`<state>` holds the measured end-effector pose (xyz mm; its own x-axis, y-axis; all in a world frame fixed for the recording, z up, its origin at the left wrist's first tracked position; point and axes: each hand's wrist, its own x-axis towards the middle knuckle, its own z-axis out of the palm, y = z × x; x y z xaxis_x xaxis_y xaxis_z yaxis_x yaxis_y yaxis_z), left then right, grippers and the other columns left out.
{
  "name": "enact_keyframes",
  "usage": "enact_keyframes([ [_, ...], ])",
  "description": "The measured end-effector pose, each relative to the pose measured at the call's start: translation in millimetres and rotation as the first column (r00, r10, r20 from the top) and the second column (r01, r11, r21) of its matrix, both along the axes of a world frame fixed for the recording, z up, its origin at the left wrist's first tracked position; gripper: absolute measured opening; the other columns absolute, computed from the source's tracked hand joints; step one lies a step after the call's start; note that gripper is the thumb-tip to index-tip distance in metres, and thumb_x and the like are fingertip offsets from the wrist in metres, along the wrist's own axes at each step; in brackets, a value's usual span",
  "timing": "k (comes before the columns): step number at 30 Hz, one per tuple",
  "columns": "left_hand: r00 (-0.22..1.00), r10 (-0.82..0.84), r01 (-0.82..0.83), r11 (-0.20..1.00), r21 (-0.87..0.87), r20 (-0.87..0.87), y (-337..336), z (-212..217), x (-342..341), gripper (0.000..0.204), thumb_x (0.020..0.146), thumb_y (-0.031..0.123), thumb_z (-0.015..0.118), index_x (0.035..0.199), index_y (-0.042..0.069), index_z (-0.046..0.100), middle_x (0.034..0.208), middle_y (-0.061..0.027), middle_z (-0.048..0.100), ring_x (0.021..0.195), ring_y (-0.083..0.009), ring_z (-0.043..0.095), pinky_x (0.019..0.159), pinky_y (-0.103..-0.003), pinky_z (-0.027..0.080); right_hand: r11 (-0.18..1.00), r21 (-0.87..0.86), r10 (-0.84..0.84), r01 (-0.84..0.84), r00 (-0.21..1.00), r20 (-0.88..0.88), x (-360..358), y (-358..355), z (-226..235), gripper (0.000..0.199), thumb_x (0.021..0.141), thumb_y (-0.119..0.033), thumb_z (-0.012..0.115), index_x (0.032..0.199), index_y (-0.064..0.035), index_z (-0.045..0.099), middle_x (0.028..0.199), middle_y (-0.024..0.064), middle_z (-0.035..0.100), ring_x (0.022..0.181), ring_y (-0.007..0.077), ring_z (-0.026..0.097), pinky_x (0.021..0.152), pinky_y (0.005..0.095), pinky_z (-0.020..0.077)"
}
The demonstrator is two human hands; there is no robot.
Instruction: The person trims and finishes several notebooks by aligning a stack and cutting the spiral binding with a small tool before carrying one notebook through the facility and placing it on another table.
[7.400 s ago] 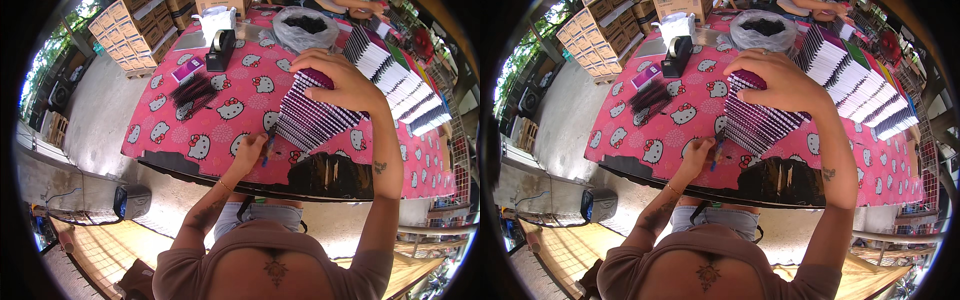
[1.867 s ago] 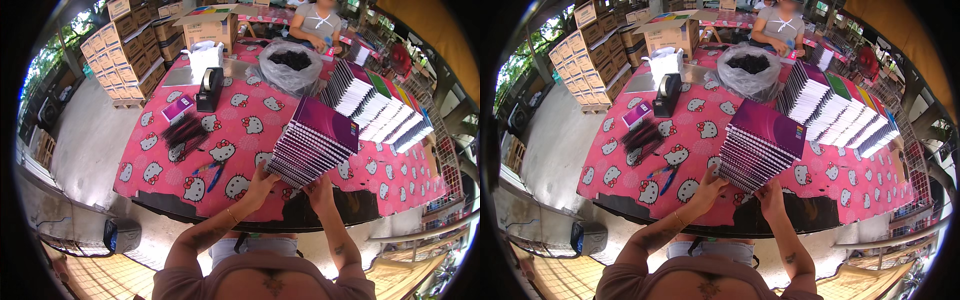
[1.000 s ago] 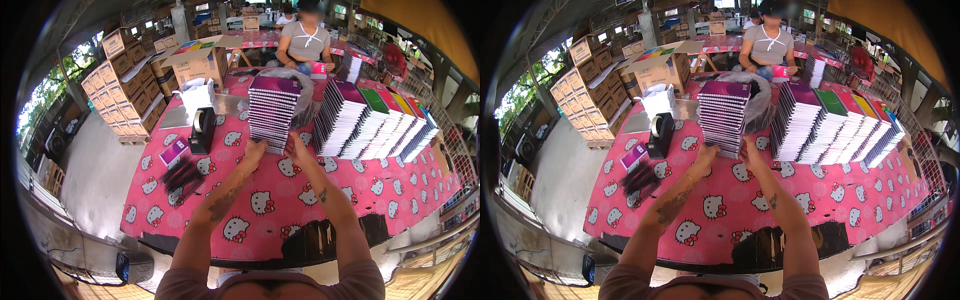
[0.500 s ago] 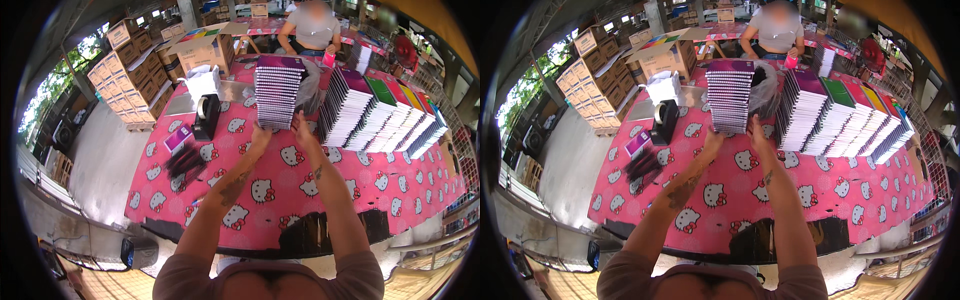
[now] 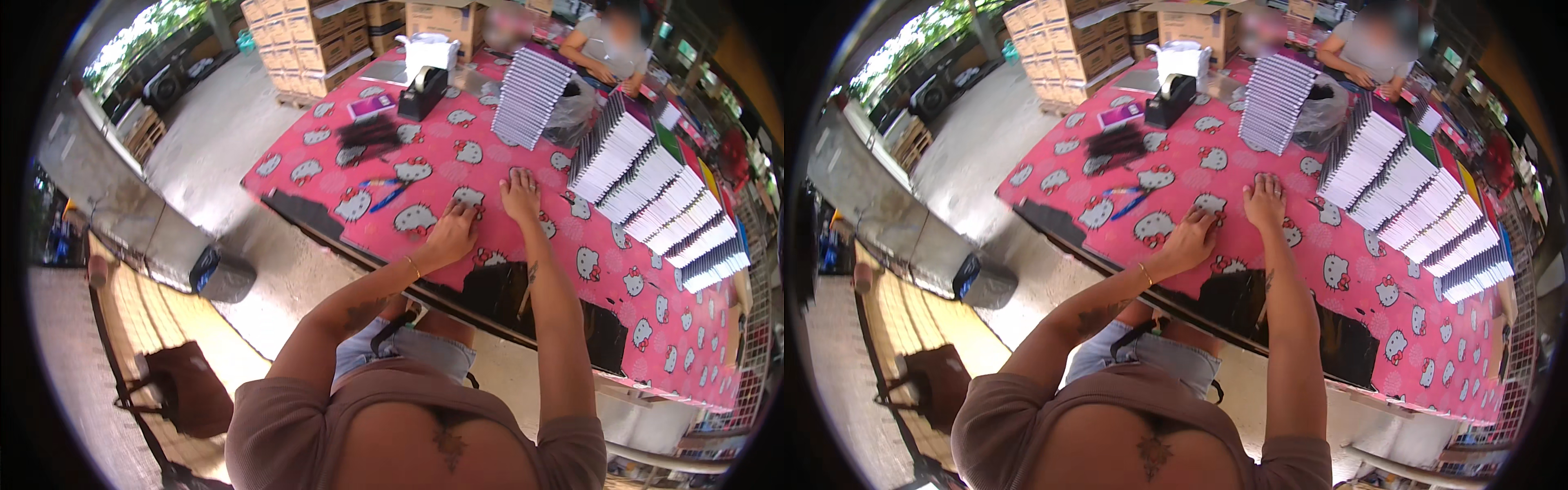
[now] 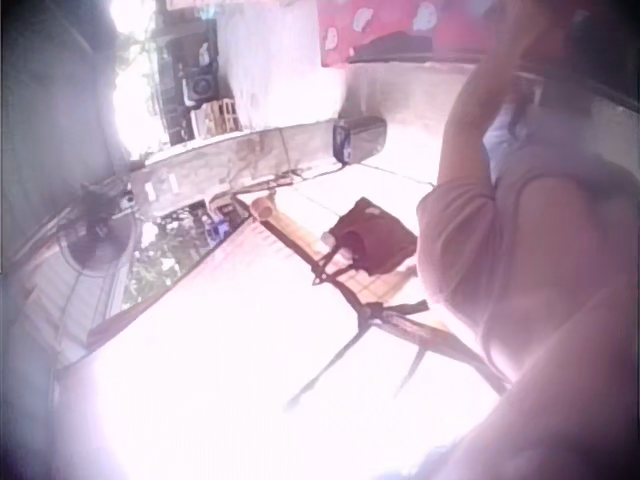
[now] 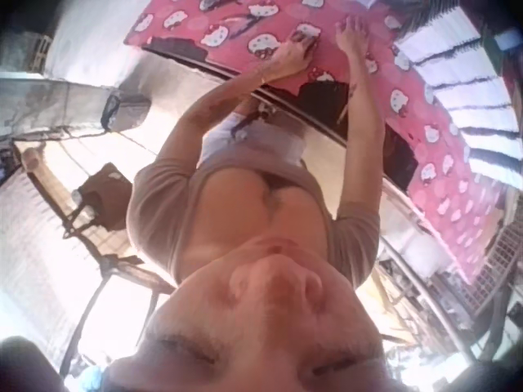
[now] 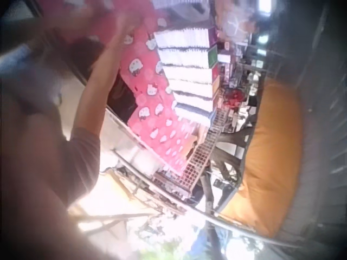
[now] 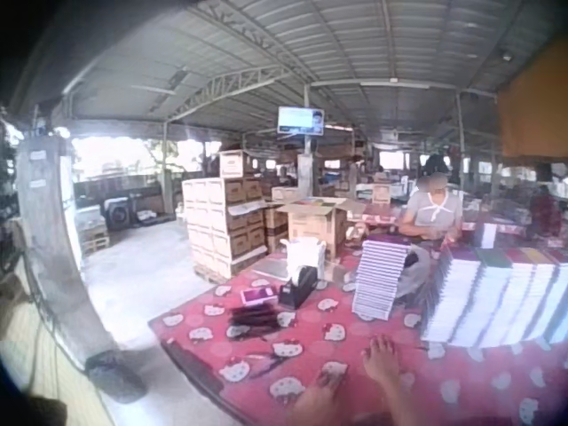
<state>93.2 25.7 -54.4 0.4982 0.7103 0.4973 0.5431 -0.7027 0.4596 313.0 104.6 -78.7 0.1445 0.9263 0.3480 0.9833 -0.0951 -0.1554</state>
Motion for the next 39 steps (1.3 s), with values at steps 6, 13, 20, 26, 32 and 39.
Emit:
enact_keyframes([
  [6,0.988,0.11,-0.084,0.974,0.212,-0.112,-49.4,-6.6,-2.8,0.036,0.088,0.017,0.057,0.119,-0.001,0.055,0.128,-0.0236,0.052,0.123,-0.0403,0.047,0.103,-0.044,0.041,0.993,-0.12,-0.004,0.0,0.999,-0.033,7.4,-26.9,6.8,0.065,0.096,-0.051,0.034,0.146,-0.0097,0.035,0.153,0.0135,0.03,0.143,0.0302,0.024,0.115,0.0495,0.016],
  [13,0.979,0.16,-0.132,0.969,0.209,-0.123,-57.1,-7.7,-4.4,0.038,0.088,0.02,0.057,0.12,0.0,0.055,0.128,-0.0229,0.053,0.122,-0.0386,0.048,0.103,-0.043,0.041,0.987,-0.16,-0.016,0.003,0.997,-0.079,2.8,-28.0,12.8,0.065,0.095,-0.052,0.036,0.146,-0.0127,0.034,0.155,0.0109,0.028,0.143,0.0294,0.023,0.115,0.0501,0.015],
  [20,0.979,0.169,-0.143,0.968,0.207,-0.112,-58.4,-6.8,-2.1,0.036,0.088,0.021,0.057,0.117,0.0,0.057,0.127,-0.0228,0.053,0.121,-0.0382,0.049,0.103,-0.043,0.041,0.988,-0.155,-0.006,-0.003,0.998,-0.056,10.6,-23.9,8.4,0.066,0.094,-0.055,0.037,0.147,-0.015,0.033,0.155,0.01,0.028,0.143,0.0291,0.023,0.115,0.0502,0.0165],
  [26,0.974,0.184,-0.159,0.97,0.181,-0.129,-57.6,-4.9,-1.7,0.035,0.088,0.021,0.057,0.117,0.001,0.057,0.126,-0.0234,0.053,0.121,-0.0384,0.049,0.103,-0.043,0.041,0.99,-0.136,0.025,-0.027,1.0,-0.014,13.9,-25.7,10.4,0.066,0.094,-0.056,0.037,0.147,-0.0152,0.035,0.153,0.0108,0.031,0.142,0.0299,0.026,0.114,0.049,0.0205],
  [32,0.997,-0.004,0.014,0.993,-0.115,0.082,-64.5,17.8,-26.4,0.029,0.086,0.015,0.059,0.113,0.003,0.06,0.111,-0.0194,0.06,0.103,-0.0375,0.058,0.086,-0.043,0.048,0.992,-0.091,0.082,-0.083,0.996,-0.017,21.4,-26.6,4.4,0.065,0.094,-0.054,0.041,0.146,-0.0158,0.036,0.153,0.0112,0.032,0.141,0.0304,0.027,0.114,0.0481,0.0227],
  [39,0.987,-0.078,0.085,0.995,-0.044,0.143,-70.8,71.2,-169.6,0.035,0.085,0.012,0.065,0.119,0.004,0.059,0.109,-0.0161,0.061,0.094,-0.0356,0.062,0.079,-0.042,0.052,0.992,-0.121,0.006,-0.038,0.967,-0.253,34.8,0.4,30.7,0.049,0.088,-0.037,0.063,0.127,-0.0079,0.057,0.128,0.0145,0.058,0.121,0.0304,0.053,0.101,0.0423,0.0408],
])
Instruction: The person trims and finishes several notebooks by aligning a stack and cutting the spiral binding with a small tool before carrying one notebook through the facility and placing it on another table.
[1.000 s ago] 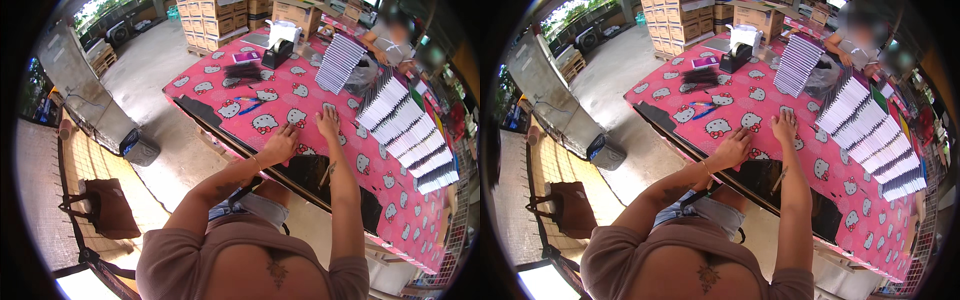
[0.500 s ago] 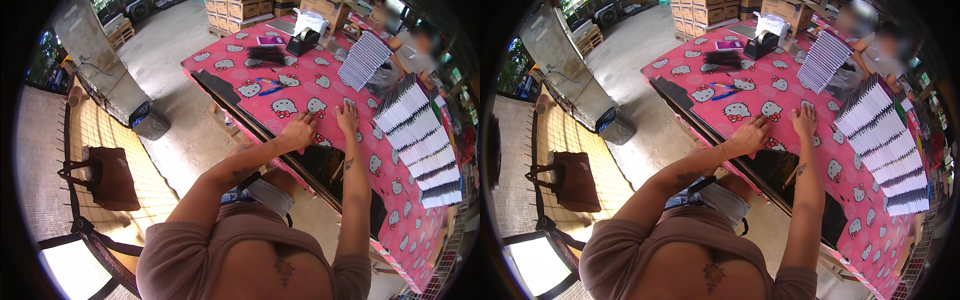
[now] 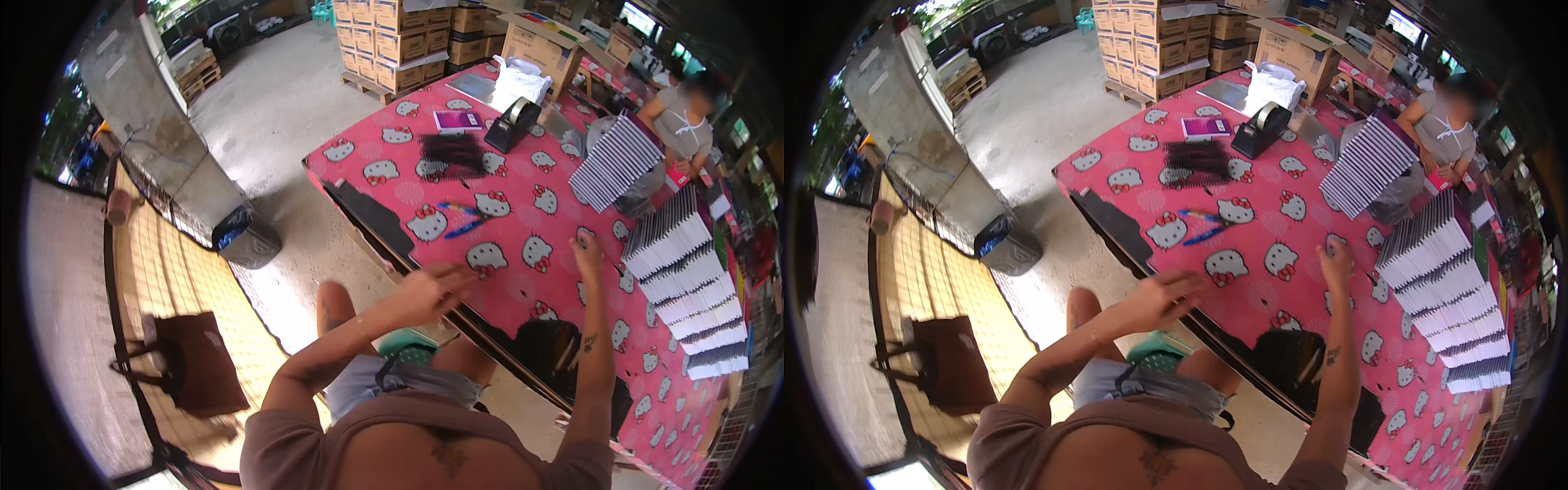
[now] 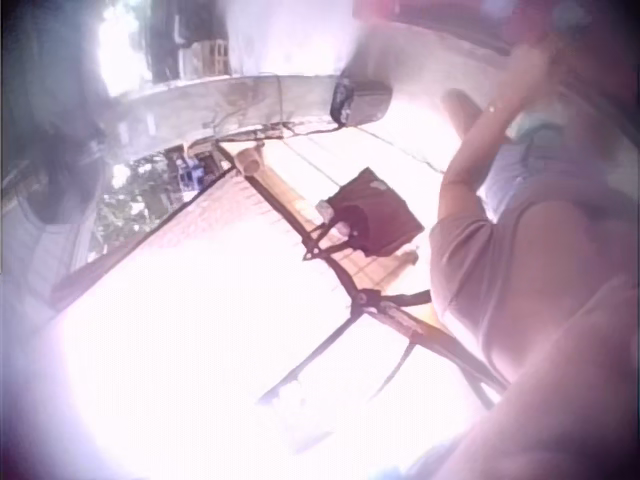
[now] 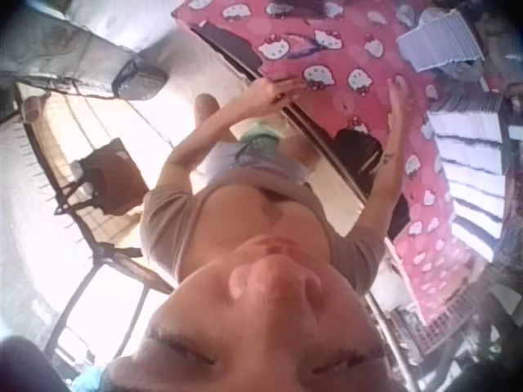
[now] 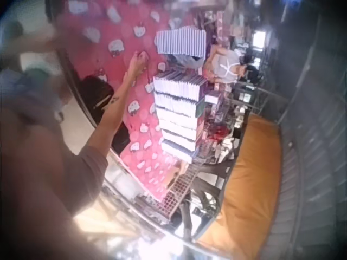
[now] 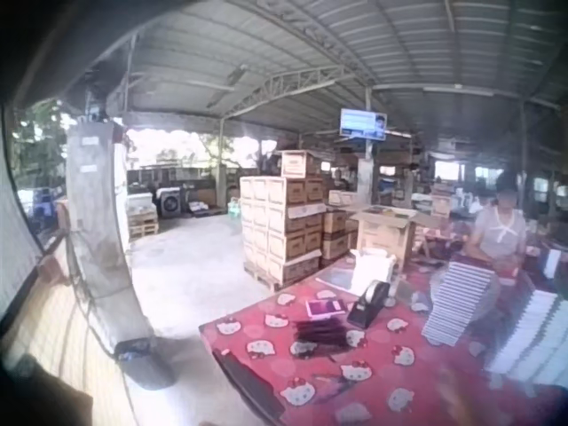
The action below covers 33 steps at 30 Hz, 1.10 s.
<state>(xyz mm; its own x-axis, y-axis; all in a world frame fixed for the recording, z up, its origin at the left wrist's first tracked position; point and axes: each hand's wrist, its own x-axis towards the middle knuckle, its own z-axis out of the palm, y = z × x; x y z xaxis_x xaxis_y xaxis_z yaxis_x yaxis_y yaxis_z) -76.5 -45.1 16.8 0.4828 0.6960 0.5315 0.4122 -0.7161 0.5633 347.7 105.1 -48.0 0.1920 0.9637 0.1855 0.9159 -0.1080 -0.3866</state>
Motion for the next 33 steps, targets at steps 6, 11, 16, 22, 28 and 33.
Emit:
enact_keyframes([
  [6,0.81,0.572,-0.51,0.797,0.323,-0.132,112.2,-31.1,-176.6,0.041,0.081,0.012,0.067,0.12,0.006,0.058,0.121,-0.0189,0.054,0.113,-0.0381,0.051,0.099,-0.05,0.041,0.794,0.441,0.545,-0.419,0.811,-0.211,-257.8,114.6,75.0,0.034,0.087,-0.019,0.065,0.117,-0.0039,0.061,0.111,0.0171,0.065,0.105,0.0298,0.062,0.088,0.0371,0.0478],
  [11,0.812,0.571,-0.553,0.818,0.155,-0.117,154.7,-65.5,-197.9,0.04,0.08,0.019,0.062,0.12,0.011,0.06,0.119,-0.0156,0.054,0.11,-0.0366,0.05,0.1,-0.051,0.037,0.932,0.117,0.358,-0.343,0.821,-0.445,-354.2,282.9,50.8,0.049,0.082,-0.033,0.069,0.12,-0.003,0.059,0.119,0.019,0.062,0.11,0.0316,0.06,0.094,0.0393,0.0458],
  [16,0.85,0.519,-0.515,0.855,0.068,-0.094,159.3,-56.5,-189.7,0.043,0.084,0.028,0.058,0.123,0.011,0.058,0.126,-0.0164,0.052,0.114,-0.037,0.05,0.1,-0.052,0.036,0.982,-0.107,-0.162,0.158,0.986,-0.032,-321.0,351.7,29.9,0.071,0.075,-0.04,0.074,0.13,-0.0011,0.05,0.124,0.0261,0.056,0.118,0.0383,0.053,0.1,0.0425,0.0422],
  [22,0.848,0.48,-0.484,0.874,0.039,-0.225,163.4,-42.4,-221.0,0.048,0.087,0.029,0.057,0.129,0.006,0.052,0.128,-0.0208,0.049,0.118,-0.0369,0.046,0.103,-0.052,0.033,0.98,0.018,-0.197,0.197,0.98,-0.023,-374.4,329.2,13.6,0.077,0.069,-0.027,0.081,0.134,-0.0096,0.046,0.133,0.0242,0.044,0.119,0.0398,0.05,0.101,0.0429,0.0428],
  [28,0.947,0.214,-0.235,0.97,-0.066,-0.238,162.8,-37.2,-251.9,0.049,0.088,0.031,0.058,0.131,0.007,0.051,0.132,-0.02,0.047,0.131,-0.0357,0.039,0.109,-0.057,0.025,0.945,0.176,-0.249,0.276,0.955,-0.162,-373.5,328.7,26.0,0.061,0.073,-0.014,0.077,0.129,-0.014,0.052,0.116,0.0124,0.054,0.104,0.0354,0.058,0.088,0.039,0.0504],
  [33,0.898,0.191,-0.241,0.967,-0.08,-0.396,181.4,-27.9,-296.5,0.042,0.084,0.025,0.064,0.124,0.011,0.057,0.131,-0.0179,0.048,0.133,-0.0341,0.039,0.107,-0.066,0.022,0.979,0.131,0.067,0.156,0.361,-0.93,-400.1,303.1,39.0,0.029,0.084,-0.009,0.069,0.112,-0.0086,0.06,0.094,0.0008,0.059,0.082,0.0142,0.06,0.069,0.03,0.054],
])
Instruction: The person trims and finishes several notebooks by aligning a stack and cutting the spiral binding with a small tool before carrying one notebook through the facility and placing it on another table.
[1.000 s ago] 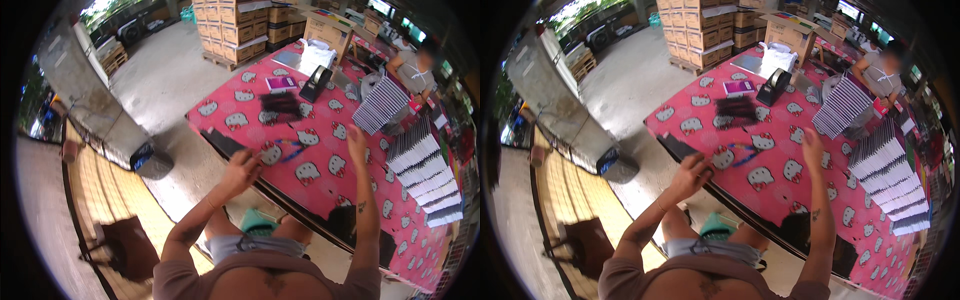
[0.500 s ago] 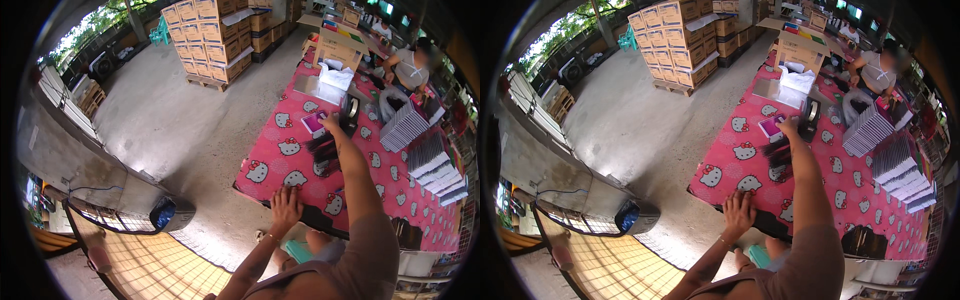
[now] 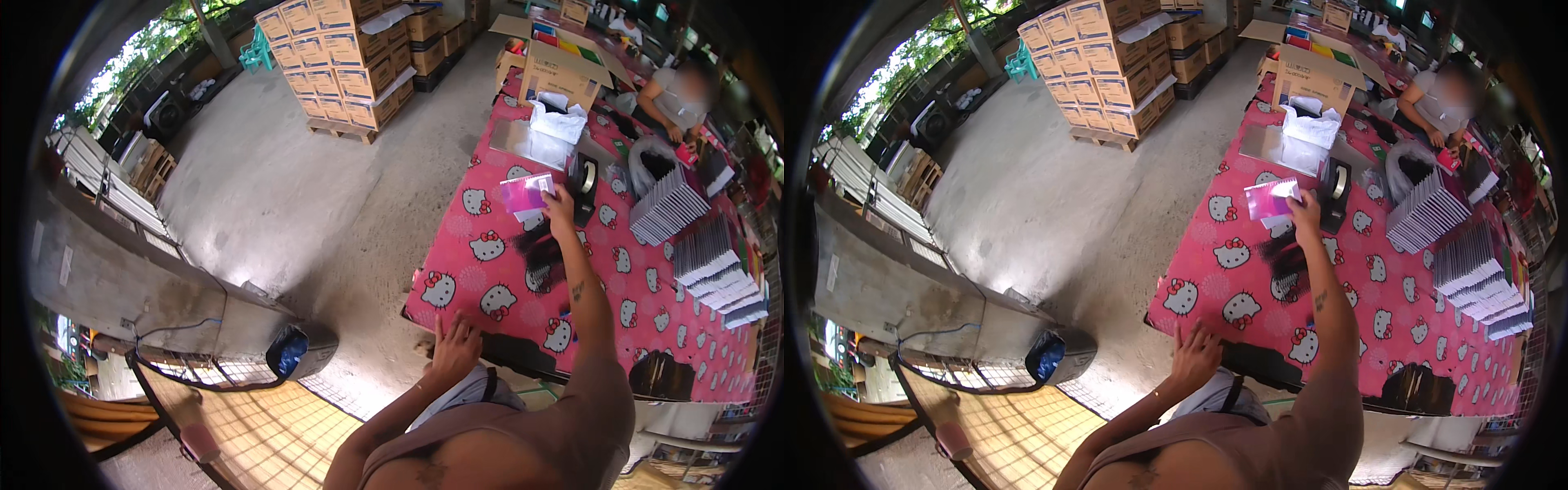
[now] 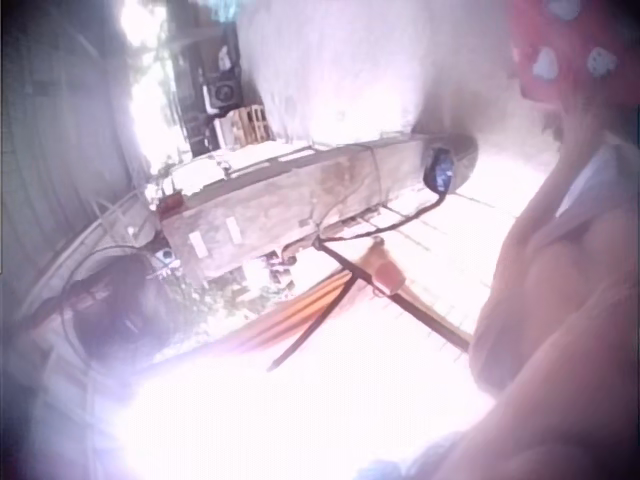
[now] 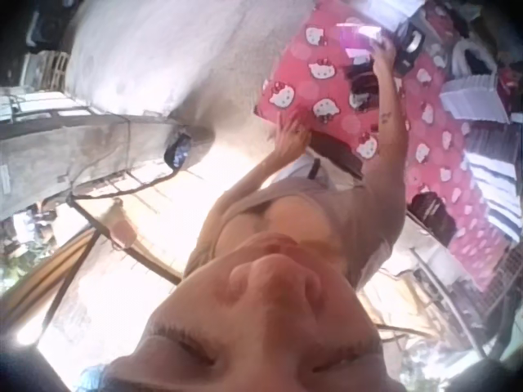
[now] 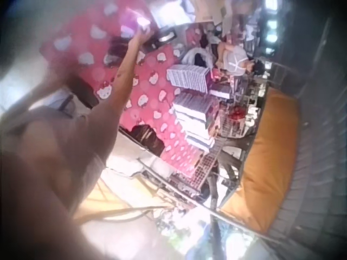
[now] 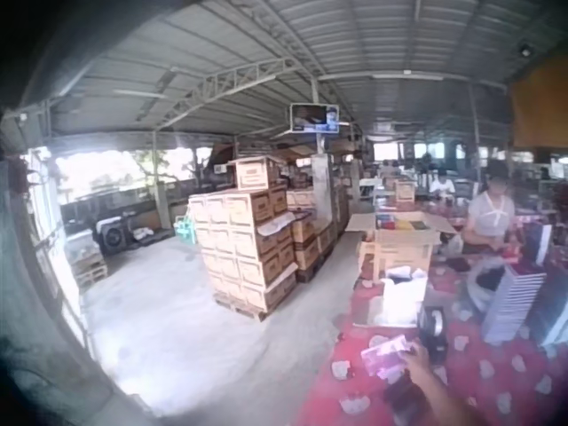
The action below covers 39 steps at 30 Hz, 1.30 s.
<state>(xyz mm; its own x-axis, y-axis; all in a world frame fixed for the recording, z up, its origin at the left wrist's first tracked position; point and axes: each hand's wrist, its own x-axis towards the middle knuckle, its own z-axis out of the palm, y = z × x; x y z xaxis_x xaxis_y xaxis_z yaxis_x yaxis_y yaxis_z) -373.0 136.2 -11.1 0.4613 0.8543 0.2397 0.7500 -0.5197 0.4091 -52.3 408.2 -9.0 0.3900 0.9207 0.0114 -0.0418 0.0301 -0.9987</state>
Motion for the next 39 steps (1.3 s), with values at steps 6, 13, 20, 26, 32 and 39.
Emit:
enact_keyframes([
  [6,0.989,-0.045,0.016,0.981,0.194,0.144,127.8,49.9,-47.7,0.034,0.082,0.017,0.066,0.115,0.009,0.061,0.124,-0.0143,0.054,0.125,-0.0333,0.045,0.106,-0.063,0.025,0.997,0.074,0.001,0.02,0.962,-0.273,-78.7,-30.3,32.9,0.017,0.089,-0.008,0.064,0.105,-0.0085,0.059,0.093,-0.0016,0.06,0.083,0.0093,0.06,0.07,0.0298,0.0554],
  [13,0.826,0.175,-0.004,0.952,-0.306,0.536,368.0,80.6,-165.9,0.022,0.087,0.012,0.062,0.106,0.002,0.064,0.101,-0.0173,0.066,0.097,-0.0345,0.062,0.086,-0.044,0.049,0.988,0.144,0.111,-0.053,0.895,-0.431,-252.0,63.9,20.8,0.018,0.089,-0.01,0.064,0.106,-0.0081,0.059,0.091,-0.0022,0.06,0.083,0.0071,0.059,0.07,0.0278,0.0552],
  [20,0.924,0.37,-0.372,0.821,-0.434,-0.094,419.7,-146.5,-463.7,0.035,0.089,0.032,0.05,0.079,0.001,0.06,0.074,-0.0242,0.061,0.073,-0.0382,0.061,0.068,-0.051,0.045,0.999,0.046,0.043,-0.019,0.802,-0.596,-392.6,143.0,42.3,0.021,0.087,-0.006,0.063,0.107,-0.0063,0.058,0.099,0.0011,0.061,0.089,0.0106,0.06,0.077,0.0304,0.0553],
  [26,0.721,0.151,-0.692,0.204,-0.693,-0.676,375.2,-195.1,-598.2,0.035,0.09,0.035,0.049,0.087,0.005,0.066,0.085,-0.0214,0.063,0.082,-0.0383,0.061,0.076,-0.05,0.047,0.979,-0.158,-0.199,0.126,0.742,-0.641,-374.0,179.2,-27.7,0.025,0.084,-0.006,0.064,0.108,-0.0038,0.057,0.1,0.0066,0.063,0.091,0.0182,0.064,0.08,0.036,0.0568],
  [32,0.807,0.074,-0.563,0.397,-0.725,-0.586,582.6,-208.4,-605.2,0.036,0.088,0.037,0.052,0.097,0.007,0.07,0.101,-0.0218,0.066,0.098,-0.0379,0.063,0.087,-0.048,0.048,0.963,-0.166,-0.269,0.212,0.707,-0.654,-400.6,305.2,6.7,0.035,0.085,-0.004,0.06,0.12,-0.0015,0.053,0.102,0.0091,0.064,0.093,0.0208,0.066,0.08,0.0388,0.0584],
  [39,0.954,0.293,-0.272,0.773,-0.573,-0.058,937.3,-199.0,-423.8,0.031,0.086,0.032,0.055,0.102,0.007,0.067,0.103,-0.0242,0.065,0.102,-0.0416,0.061,0.085,-0.048,0.05,0.981,-0.042,-0.169,0.188,0.738,-0.654,-414.2,473.2,45.9,0.048,0.088,-0.004,0.061,0.133,-0.003,0.044,0.107,0.0113,0.063,0.095,0.0201,0.065,0.078,0.0366,0.0591],
])
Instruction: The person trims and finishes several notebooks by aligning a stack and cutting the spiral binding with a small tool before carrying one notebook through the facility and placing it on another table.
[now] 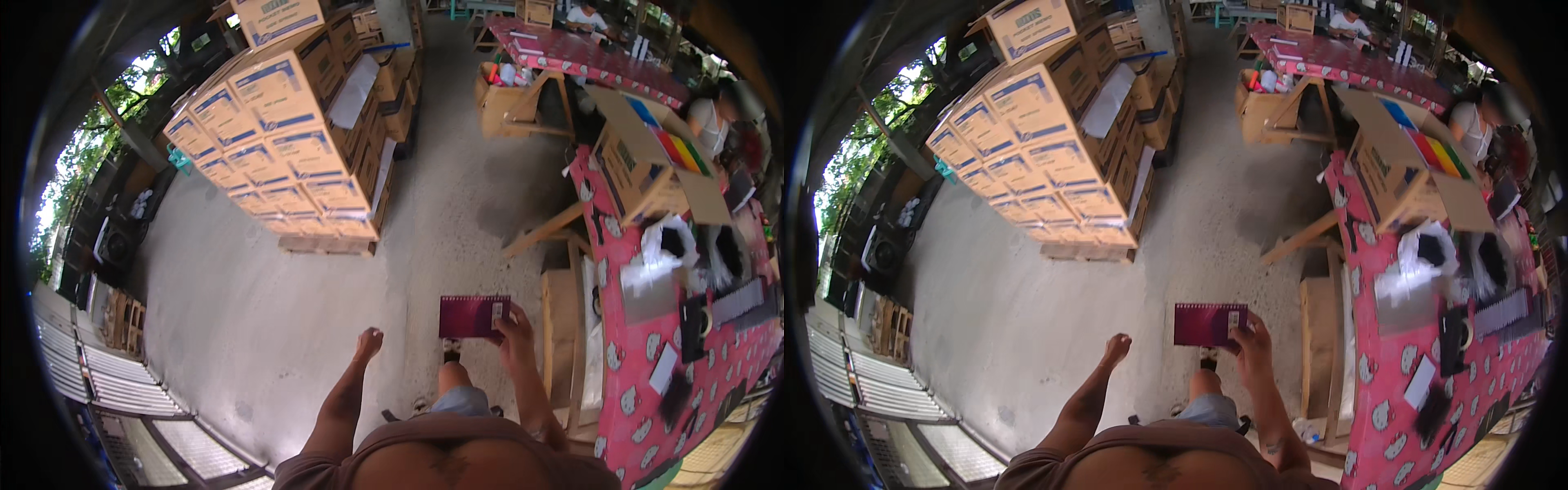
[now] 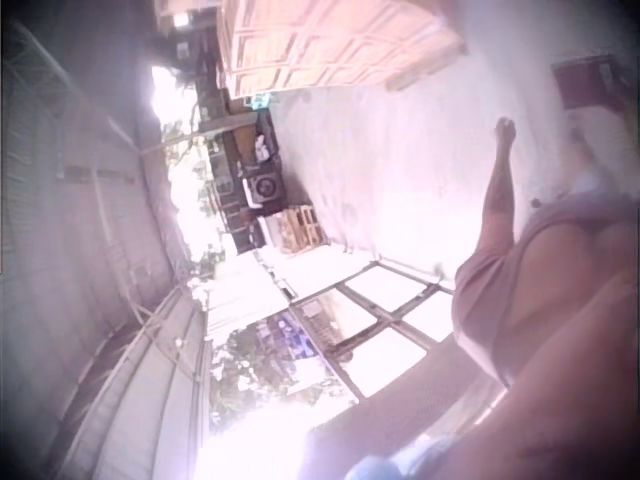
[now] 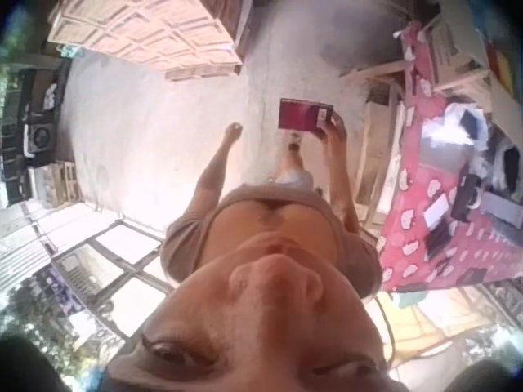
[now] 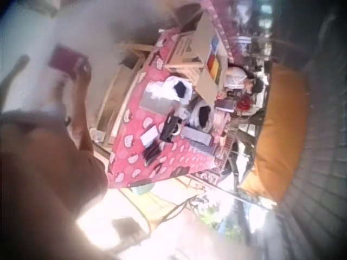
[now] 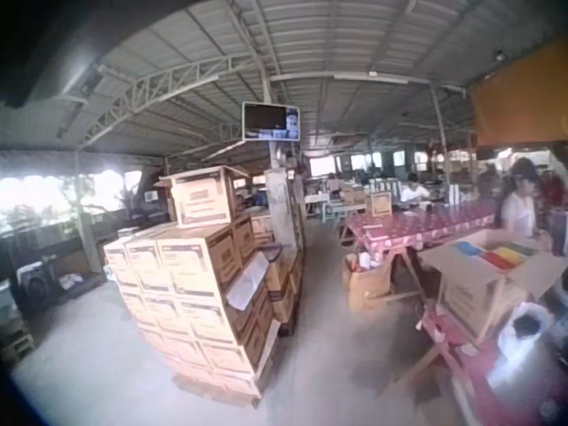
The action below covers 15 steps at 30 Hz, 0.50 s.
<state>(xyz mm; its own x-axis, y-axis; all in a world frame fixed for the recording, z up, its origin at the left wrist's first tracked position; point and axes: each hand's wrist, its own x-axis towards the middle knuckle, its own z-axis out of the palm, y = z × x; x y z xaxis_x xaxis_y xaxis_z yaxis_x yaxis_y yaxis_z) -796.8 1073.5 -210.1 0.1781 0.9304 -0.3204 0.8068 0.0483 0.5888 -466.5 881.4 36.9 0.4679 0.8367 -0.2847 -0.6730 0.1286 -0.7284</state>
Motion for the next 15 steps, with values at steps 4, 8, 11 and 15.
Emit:
enact_keyframes([
  [4,0.982,-0.177,0.174,0.983,0.05,0.063,128.0,23.7,121.4,0.038,0.088,0.036,0.055,0.11,0.005,0.064,0.103,-0.0246,0.066,0.103,-0.0424,0.061,0.086,-0.048,0.05,0.992,-0.087,-0.083,0.088,0.995,0.057,38.9,95.0,3.5,0.054,0.088,-0.008,0.063,0.137,-0.003,0.039,0.109,0.0111,0.062,0.095,0.0184,0.064,0.077,0.0356,0.0583],
  [8,0.958,-0.275,0.262,0.955,-0.136,-0.086,189.6,-4.3,176.7,0.043,0.091,0.044,0.054,0.11,0.007,0.064,0.107,-0.0239,0.065,0.104,-0.0414,0.061,0.087,-0.049,0.049,0.992,-0.123,0.017,-0.003,0.993,0.119,124.5,217.7,-9.4,0.041,0.089,-0.009,0.063,0.129,-0.0034,0.053,0.107,0.0076,0.062,0.096,0.0163,0.062,0.078,0.0325,0.0553],
  [11,0.762,-0.638,0.511,0.698,-0.502,-0.112,248.0,-6.1,159.6,0.044,0.085,0.052,0.061,0.109,0.017,0.07,0.102,-0.0116,0.071,0.096,-0.0319,0.067,0.085,-0.043,0.051,0.977,-0.173,0.172,-0.127,0.946,0.274,193.1,325.5,29.8,0.025,0.09,-0.007,0.06,0.113,-0.0001,0.065,0.104,0.0061,0.063,0.096,0.015,0.062,0.081,0.031,0.0552],
  [15,0.981,0.196,-0.17,0.884,-0.435,0.015,346.5,1.0,158.2,0.027,0.083,0.03,0.065,0.096,0.008,0.073,0.076,-0.0117,0.07,0.062,-0.0192,0.064,0.059,-0.036,0.054,0.983,-0.133,0.182,-0.128,0.8,0.572,295.4,457.7,56.9,0.026,0.09,-0.011,0.063,0.114,-0.0005,0.067,0.092,0.0025,0.065,0.084,0.0092,0.058,0.079,0.0253,0.0479],
])
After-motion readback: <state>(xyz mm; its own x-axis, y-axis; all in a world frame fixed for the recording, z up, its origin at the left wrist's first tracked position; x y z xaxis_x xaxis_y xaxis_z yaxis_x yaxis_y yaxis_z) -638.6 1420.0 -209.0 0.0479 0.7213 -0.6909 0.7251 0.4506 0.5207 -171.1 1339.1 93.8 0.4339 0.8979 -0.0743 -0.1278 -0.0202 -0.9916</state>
